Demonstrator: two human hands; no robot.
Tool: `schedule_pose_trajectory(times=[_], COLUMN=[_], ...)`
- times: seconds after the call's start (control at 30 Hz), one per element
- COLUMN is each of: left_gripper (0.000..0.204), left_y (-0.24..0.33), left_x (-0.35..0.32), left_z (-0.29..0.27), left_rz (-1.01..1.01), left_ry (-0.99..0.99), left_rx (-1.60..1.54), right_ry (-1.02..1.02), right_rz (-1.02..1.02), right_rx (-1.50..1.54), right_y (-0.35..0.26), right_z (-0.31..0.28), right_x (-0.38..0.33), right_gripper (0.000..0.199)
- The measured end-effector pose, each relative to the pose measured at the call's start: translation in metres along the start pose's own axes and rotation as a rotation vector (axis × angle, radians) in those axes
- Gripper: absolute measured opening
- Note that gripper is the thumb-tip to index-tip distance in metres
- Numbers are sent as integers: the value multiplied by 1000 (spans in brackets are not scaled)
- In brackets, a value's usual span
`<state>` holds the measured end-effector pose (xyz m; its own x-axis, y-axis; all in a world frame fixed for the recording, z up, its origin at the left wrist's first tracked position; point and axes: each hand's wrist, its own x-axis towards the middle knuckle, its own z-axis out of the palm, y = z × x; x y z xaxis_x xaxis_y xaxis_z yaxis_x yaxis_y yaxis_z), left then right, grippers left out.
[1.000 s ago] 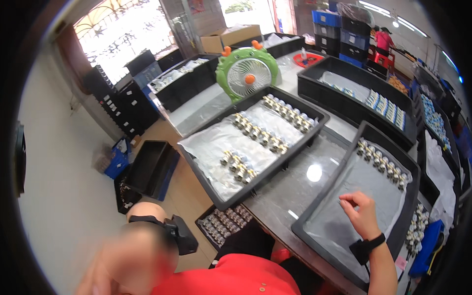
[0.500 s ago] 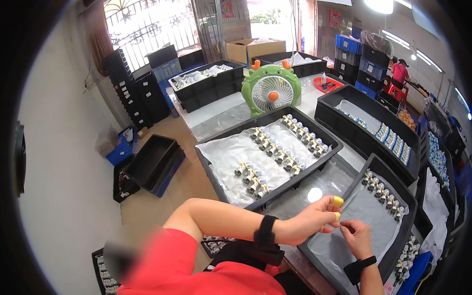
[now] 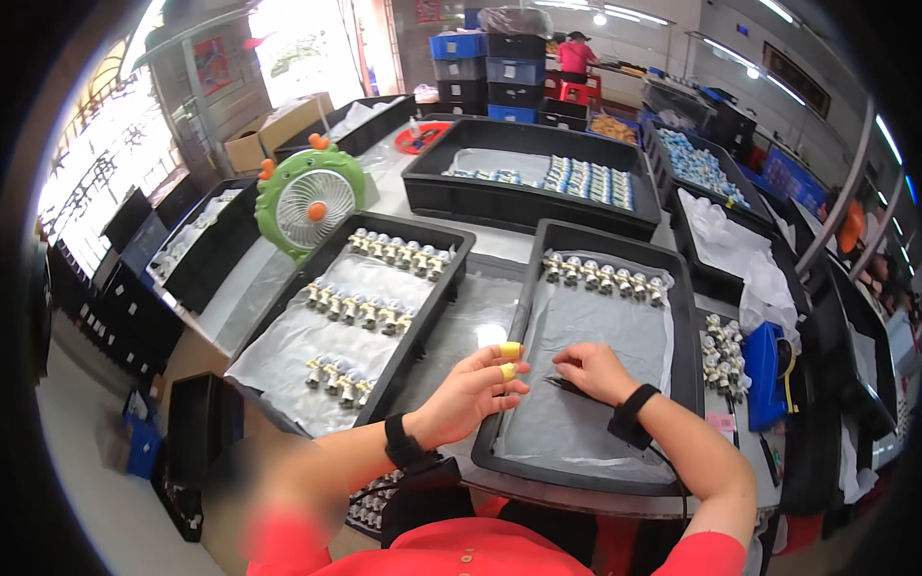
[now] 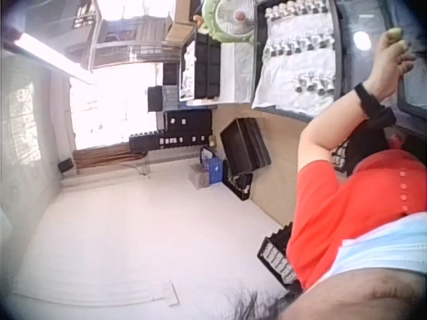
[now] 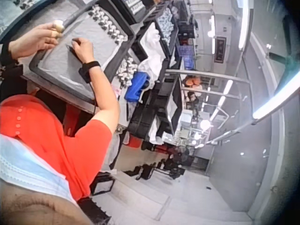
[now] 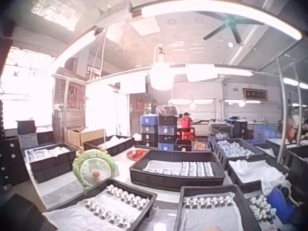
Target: The person assembles small cylindrical components by hand, using tweezers to place small white pieces onto the items. The person handles the components one at a time, placing them into black trays lined with white paper. A red-handled screwdriver is used briefly to adjust a component.
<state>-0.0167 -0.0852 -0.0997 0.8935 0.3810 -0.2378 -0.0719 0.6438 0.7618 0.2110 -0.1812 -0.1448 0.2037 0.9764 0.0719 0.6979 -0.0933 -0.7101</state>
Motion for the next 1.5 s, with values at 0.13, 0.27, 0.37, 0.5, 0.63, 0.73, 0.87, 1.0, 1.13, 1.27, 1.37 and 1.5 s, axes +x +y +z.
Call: schedule_pose_trajectory(times=[0.13, 0.27, 0.37, 0.5, 0.63, 0.73, 0.87, 1.0, 1.13, 1.27, 1.37, 1.5], left_gripper=[41, 41, 44, 45, 45, 44, 35, 31, 38, 50, 53, 64], left_y=[0, -10, -21, -23, -7, -12, -18, -27, -9, 34, 41, 29], left_x=[3, 1, -6, -17, -26, -26, -26, -16, -35, -92, -139, -189], left_z=[2, 8, -4, -4, 0, 0, 9, 4, 8, -1, -31, -53], left_rz=[-44, 141, 466, 504, 406, 438, 442, 552, 513, 482, 484, 212], left_ry=[-159, -308, -599, -716, -713, -678, -583, -502, -399, -308, 60, 358], left_rx=[112, 769, 1174, 1394, 1429, 1395, 1307, 1171, 1326, 1534, 1655, 1636], right_ry=[138, 268, 250, 245, 230, 162, 109, 131, 163, 263, 314, 320], right_rz=[50, -58, -50, 86, 125, 102, 72, -15, -17, -54, 3, -28], right_rx=[-168, -380, -513, -654, -669, -645, -564, -465, -428, -483, -432, -387], right_y=[29, 62, 61, 73, 72, 71, 71, 78, 82, 95, 90, 84], right_z=[-31, -48, -44, -33, -29, -36, -40, -36, -29, -22, -19, -15], right_x=[29, 75, 114, 145, 151, 147, 141, 135, 137, 139, 136, 133], right_gripper=[22, 32, 47, 63, 63, 65, 62, 58, 57, 50, 44, 44])
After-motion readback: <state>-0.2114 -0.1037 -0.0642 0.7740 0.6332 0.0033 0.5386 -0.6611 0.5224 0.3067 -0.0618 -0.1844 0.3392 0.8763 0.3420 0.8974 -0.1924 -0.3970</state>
